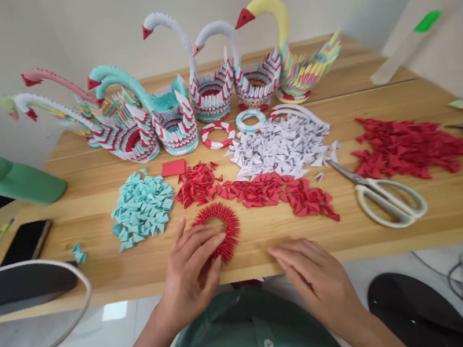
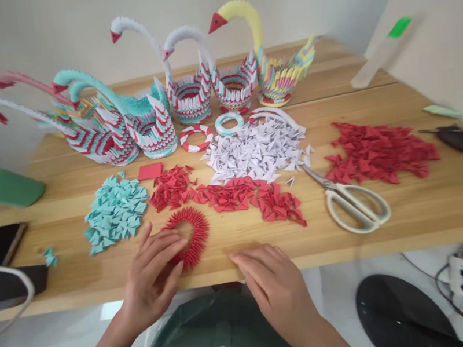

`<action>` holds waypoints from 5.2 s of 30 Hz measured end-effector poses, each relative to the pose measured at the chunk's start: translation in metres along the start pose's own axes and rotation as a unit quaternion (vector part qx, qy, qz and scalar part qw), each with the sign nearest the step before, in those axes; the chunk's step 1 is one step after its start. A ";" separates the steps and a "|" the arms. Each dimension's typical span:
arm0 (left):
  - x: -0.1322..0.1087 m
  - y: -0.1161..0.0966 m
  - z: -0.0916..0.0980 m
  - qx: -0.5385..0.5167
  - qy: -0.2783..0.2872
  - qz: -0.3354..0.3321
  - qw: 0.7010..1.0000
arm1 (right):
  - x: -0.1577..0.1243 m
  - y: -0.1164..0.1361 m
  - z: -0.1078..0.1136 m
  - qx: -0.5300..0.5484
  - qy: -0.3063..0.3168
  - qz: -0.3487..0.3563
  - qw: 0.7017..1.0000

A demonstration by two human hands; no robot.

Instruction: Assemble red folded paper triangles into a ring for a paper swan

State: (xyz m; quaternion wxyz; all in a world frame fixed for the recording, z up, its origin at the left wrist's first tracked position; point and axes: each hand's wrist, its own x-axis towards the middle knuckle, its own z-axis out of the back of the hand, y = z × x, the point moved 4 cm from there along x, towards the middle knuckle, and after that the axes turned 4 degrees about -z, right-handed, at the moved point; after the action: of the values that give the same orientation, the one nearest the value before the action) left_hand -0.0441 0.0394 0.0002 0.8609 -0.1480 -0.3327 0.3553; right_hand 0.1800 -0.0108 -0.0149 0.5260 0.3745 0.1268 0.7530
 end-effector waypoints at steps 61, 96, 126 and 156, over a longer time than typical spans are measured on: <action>-0.001 -0.061 -0.022 -0.151 0.201 -0.088 0.964 | -0.010 0.038 0.004 0.082 0.198 -0.009 0.977; 0.038 0.006 -0.002 0.052 0.161 -0.038 0.985 | 0.023 0.017 -0.037 -0.025 0.037 -0.039 0.998; 0.041 0.021 -0.005 -0.073 0.133 -0.054 0.987 | 0.032 0.016 -0.041 -0.043 0.077 -0.045 0.995; 0.040 0.023 -0.009 -0.067 0.135 -0.054 0.987 | 0.036 0.018 -0.041 -0.049 0.089 -0.058 0.993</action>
State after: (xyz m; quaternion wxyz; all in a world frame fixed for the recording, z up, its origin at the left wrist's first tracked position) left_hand -0.0287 0.0833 0.0006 0.9038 -0.2340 -0.2445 0.2621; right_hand 0.1331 0.0219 -0.0168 0.5732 0.2715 0.1572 0.7569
